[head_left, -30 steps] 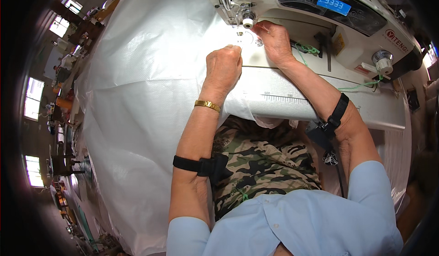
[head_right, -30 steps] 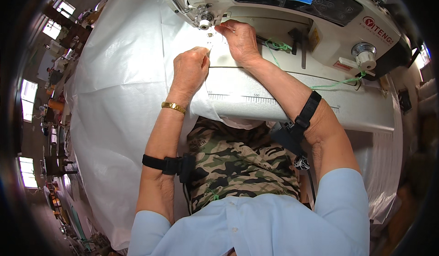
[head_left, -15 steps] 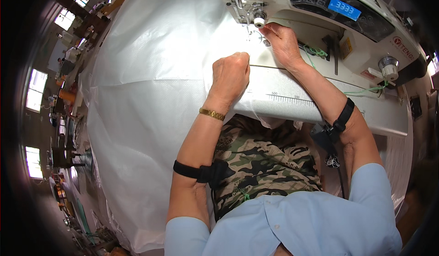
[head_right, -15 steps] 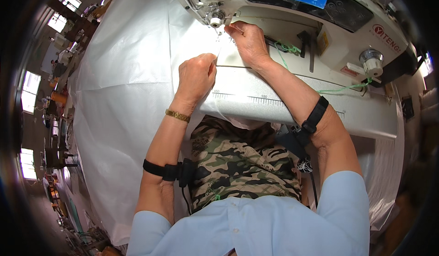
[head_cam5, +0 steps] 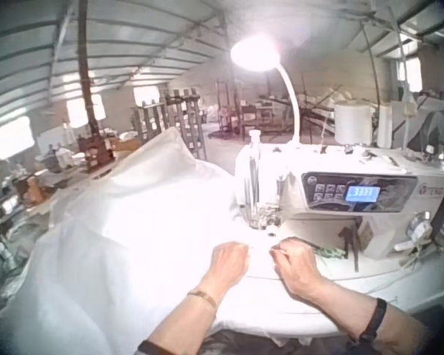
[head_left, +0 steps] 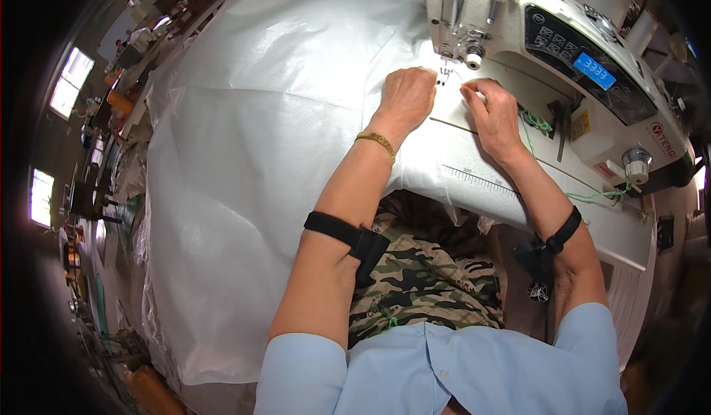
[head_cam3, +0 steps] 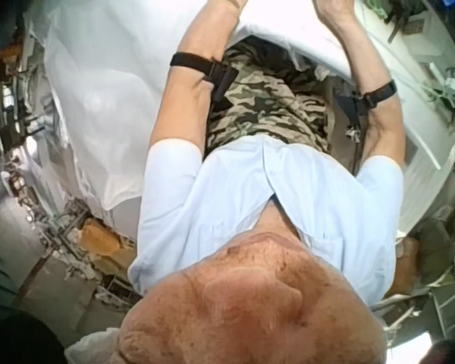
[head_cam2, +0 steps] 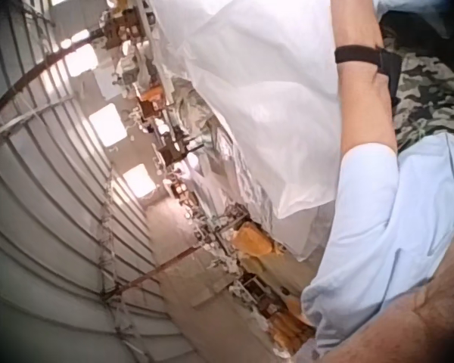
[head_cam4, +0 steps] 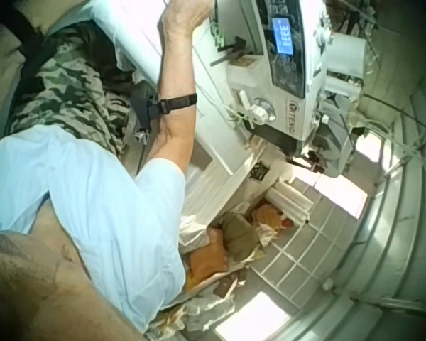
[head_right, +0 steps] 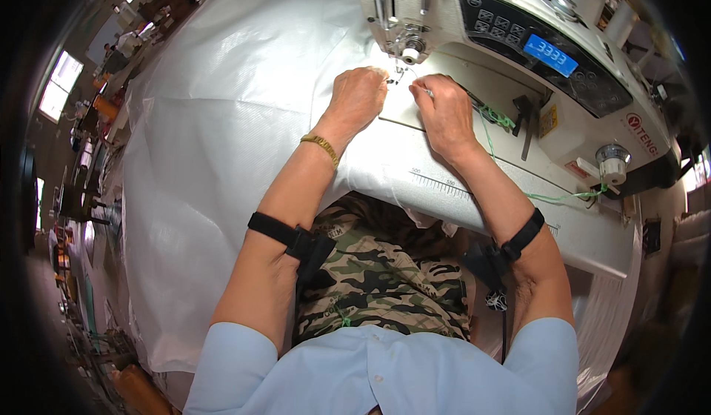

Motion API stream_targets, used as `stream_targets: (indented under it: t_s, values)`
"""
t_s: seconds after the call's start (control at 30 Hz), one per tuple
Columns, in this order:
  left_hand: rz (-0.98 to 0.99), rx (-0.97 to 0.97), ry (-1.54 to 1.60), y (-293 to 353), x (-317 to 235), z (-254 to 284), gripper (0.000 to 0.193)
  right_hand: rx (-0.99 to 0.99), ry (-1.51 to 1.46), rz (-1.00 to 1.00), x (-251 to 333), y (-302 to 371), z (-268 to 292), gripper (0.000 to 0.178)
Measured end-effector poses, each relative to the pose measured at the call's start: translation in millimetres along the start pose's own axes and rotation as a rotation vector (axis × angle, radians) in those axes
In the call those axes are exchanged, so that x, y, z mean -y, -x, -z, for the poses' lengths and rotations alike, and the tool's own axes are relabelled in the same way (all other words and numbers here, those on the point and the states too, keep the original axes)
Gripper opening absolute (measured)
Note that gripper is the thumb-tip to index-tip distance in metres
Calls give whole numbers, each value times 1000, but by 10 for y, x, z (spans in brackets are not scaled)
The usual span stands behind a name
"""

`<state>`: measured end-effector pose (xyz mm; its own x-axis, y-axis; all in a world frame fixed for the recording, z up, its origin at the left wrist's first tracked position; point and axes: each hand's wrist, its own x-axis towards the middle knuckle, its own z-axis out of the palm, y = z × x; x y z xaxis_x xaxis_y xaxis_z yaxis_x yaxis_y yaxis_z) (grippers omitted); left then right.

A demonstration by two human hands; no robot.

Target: The recorder is using an industrial sewing machine to join or hem large white plastic/polyethylene sheets in a manufacturing environment.

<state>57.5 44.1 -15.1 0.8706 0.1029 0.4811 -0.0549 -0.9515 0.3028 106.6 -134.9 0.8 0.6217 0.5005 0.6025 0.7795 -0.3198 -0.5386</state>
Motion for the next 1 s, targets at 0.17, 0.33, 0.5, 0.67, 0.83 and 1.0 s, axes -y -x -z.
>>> stream_targets:
  t_s: [0.17,0.33,0.5,0.67,0.83,1.0]
  values:
    - [-7,-46,-49,-72,102,-66,11,-2,299,173,2,252,242,16]
    - [50,-171,-73,-56,174,-69,7,-52,486,-35,-119,357,445,19]
    - [236,-100,-83,19,210,23,10,-63,605,-97,-202,385,460,29]
    - [287,-121,-94,185,236,136,32,3,723,-157,-211,351,385,41]
    - [298,-148,-68,344,173,235,37,5,663,-107,-165,370,386,41]
    - [280,-153,11,401,76,312,39,43,677,-111,-166,356,397,28]
